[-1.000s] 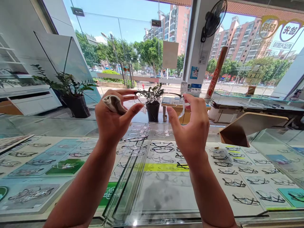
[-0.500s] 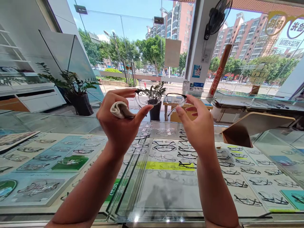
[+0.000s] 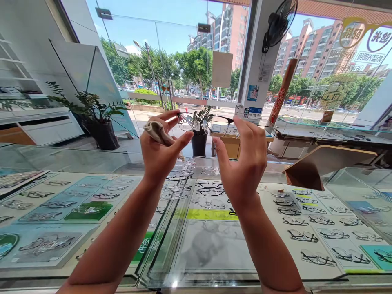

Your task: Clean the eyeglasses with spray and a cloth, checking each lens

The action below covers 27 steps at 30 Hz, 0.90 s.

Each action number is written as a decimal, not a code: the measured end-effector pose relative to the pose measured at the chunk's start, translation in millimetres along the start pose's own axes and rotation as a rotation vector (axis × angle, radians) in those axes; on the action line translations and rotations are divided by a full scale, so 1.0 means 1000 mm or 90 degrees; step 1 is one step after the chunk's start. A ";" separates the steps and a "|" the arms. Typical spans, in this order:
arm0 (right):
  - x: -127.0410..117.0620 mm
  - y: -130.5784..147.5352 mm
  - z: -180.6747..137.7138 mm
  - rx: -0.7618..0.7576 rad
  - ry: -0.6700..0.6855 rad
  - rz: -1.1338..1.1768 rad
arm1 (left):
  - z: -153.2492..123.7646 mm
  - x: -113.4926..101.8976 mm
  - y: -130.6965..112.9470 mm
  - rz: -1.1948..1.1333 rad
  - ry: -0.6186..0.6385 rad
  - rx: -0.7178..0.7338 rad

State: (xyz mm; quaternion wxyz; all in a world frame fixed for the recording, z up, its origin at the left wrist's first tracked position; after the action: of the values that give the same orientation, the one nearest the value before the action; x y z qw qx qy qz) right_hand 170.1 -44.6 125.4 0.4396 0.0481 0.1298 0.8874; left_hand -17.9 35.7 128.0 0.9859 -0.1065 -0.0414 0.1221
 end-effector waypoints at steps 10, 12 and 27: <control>0.001 0.007 0.000 -0.017 -0.002 -0.005 | -0.005 0.004 -0.001 0.047 -0.081 0.040; 0.001 0.008 0.000 -0.016 0.000 -0.010 | -0.005 0.005 -0.001 0.051 -0.086 0.041; 0.010 -0.021 0.007 0.156 0.074 0.236 | -0.010 -0.004 -0.030 0.244 -0.139 0.134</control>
State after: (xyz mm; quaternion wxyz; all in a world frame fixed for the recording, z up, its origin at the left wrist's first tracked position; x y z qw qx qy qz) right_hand 181.5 -23.7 126.2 0.2516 0.0732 0.2504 0.9320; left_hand -14.0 4.0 125.0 0.9401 0.0044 -0.1138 0.3212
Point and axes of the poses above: each hand's wrist, its own z-axis towards the middle knuckle, its own x-axis out of the palm, y = z × x, the point moved 1 cm from there along z, towards the middle knuckle, and after that the axes turned 2 degrees about x, right-handed, at the moved point
